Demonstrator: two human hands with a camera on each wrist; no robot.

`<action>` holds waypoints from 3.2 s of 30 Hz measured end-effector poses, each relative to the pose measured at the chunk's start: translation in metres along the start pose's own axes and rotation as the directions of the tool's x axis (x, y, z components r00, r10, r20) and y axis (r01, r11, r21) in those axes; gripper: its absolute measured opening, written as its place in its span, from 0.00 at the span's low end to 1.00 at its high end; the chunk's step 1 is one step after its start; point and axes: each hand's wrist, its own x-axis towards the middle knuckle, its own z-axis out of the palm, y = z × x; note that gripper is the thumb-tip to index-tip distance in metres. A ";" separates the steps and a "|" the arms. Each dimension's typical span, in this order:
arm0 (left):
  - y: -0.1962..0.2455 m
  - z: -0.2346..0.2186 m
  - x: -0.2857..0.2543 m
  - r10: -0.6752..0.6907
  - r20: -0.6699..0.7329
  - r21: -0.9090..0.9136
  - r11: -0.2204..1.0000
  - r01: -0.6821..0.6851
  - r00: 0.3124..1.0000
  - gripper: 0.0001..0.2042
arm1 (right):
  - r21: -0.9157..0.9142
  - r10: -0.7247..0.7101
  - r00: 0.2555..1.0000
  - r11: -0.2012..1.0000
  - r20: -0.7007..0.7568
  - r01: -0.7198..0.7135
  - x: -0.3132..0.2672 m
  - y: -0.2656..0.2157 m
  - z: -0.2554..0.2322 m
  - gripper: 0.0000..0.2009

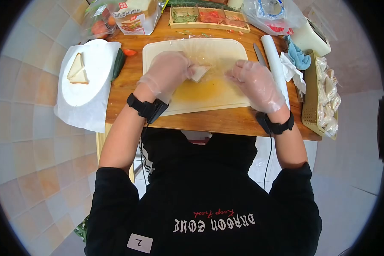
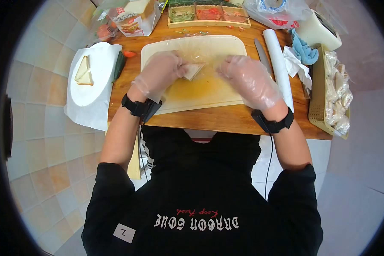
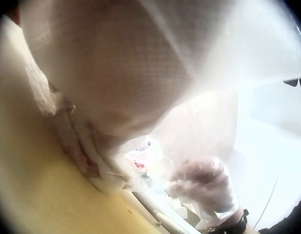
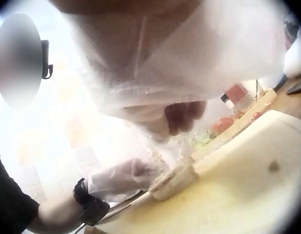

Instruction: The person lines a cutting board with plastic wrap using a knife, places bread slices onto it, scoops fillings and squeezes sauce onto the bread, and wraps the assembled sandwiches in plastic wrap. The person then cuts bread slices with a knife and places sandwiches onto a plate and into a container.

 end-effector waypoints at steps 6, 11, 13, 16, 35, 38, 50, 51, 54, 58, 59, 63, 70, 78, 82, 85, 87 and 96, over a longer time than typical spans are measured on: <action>-0.002 0.008 0.000 0.016 -0.047 0.090 0.996 -0.012 0.999 0.11 | 0.078 -0.217 0.966 0.970 -0.142 0.230 0.051 0.014 0.008 0.05; -0.004 0.009 -0.002 0.070 -0.118 0.090 0.994 -0.060 0.991 0.11 | 0.152 -0.329 0.937 0.926 -0.119 0.344 0.097 0.028 0.035 0.06; -0.005 0.012 -0.004 0.087 -0.177 0.067 0.995 -0.076 0.980 0.11 | 0.228 -0.269 0.962 0.934 -0.053 0.274 0.108 0.028 0.048 0.07; -0.002 0.010 -0.006 0.017 -0.109 0.097 0.995 -0.007 0.994 0.10 | 0.235 -0.252 0.967 0.939 -0.024 0.251 0.116 0.027 0.064 0.08; -0.001 -0.029 -0.034 -0.026 -0.168 -0.233 0.972 -0.014 0.985 0.16 | 0.407 0.012 0.943 0.900 0.331 -0.154 0.122 0.020 0.067 0.08; 0.007 -0.024 -0.021 -0.185 0.037 -0.320 0.929 0.187 0.982 0.15 | 0.406 -0.003 0.960 0.906 0.281 -0.116 0.120 0.026 0.071 0.08; -0.009 -0.021 -0.022 -0.088 0.016 -0.363 0.928 0.088 0.996 0.14 | 0.496 -0.071 0.982 0.868 0.172 -0.025 0.086 0.020 0.035 0.14; -0.010 -0.021 -0.022 -0.080 0.010 -0.375 0.924 0.078 0.997 0.14 | 0.498 -0.101 0.979 0.867 0.175 0.001 0.083 0.017 0.043 0.14; -0.010 -0.021 -0.022 -0.110 0.045 -0.408 0.905 0.119 0.993 0.15 | 0.465 -0.130 0.971 0.885 0.201 0.022 0.079 0.014 0.054 0.16; -0.012 -0.021 -0.025 -0.129 0.102 -0.458 0.874 0.162 0.986 0.16 | 0.465 -0.125 0.973 0.885 0.196 0.020 0.074 0.010 0.052 0.19; -0.012 -0.022 -0.025 -0.132 0.103 -0.457 0.874 0.165 0.986 0.16 | 0.467 -0.127 0.972 0.884 0.196 0.021 0.071 0.013 0.057 0.19; -0.020 -0.045 -0.036 -0.278 0.063 -0.641 0.725 0.252 0.959 0.18 | 0.508 -0.107 0.987 0.861 0.117 0.034 0.068 0.017 0.071 0.20; -0.048 -0.055 -0.022 -0.360 0.013 -0.386 0.859 0.337 0.933 0.19 | 0.648 0.013 0.973 0.744 0.231 -0.164 0.070 0.009 0.062 0.18; -0.079 -0.039 0.004 -0.384 -0.036 -0.037 0.923 0.383 0.923 0.15 | 0.595 0.044 0.977 0.787 0.207 -0.161 0.070 0.004 0.062 0.15; -0.058 -0.053 -0.002 -0.462 0.071 -0.012 0.886 0.464 0.884 0.15 | 0.577 0.006 0.971 0.803 0.240 -0.148 0.065 0.008 0.060 0.14; -0.044 -0.054 -0.025 -0.355 0.097 -0.048 0.931 0.361 0.930 0.15 | 0.595 -0.008 0.973 0.793 0.229 -0.133 0.058 0.009 0.061 0.13; -0.036 -0.050 -0.033 -0.190 0.032 -0.114 0.975 0.193 0.981 0.17 | 0.600 0.012 0.972 0.785 0.234 -0.154 0.054 0.010 0.063 0.13; -0.052 -0.025 -0.021 0.029 0.101 0.041 0.999 -0.033 0.994 0.06 | 0.625 -0.021 0.976 0.771 0.218 -0.123 0.049 0.012 0.063 0.15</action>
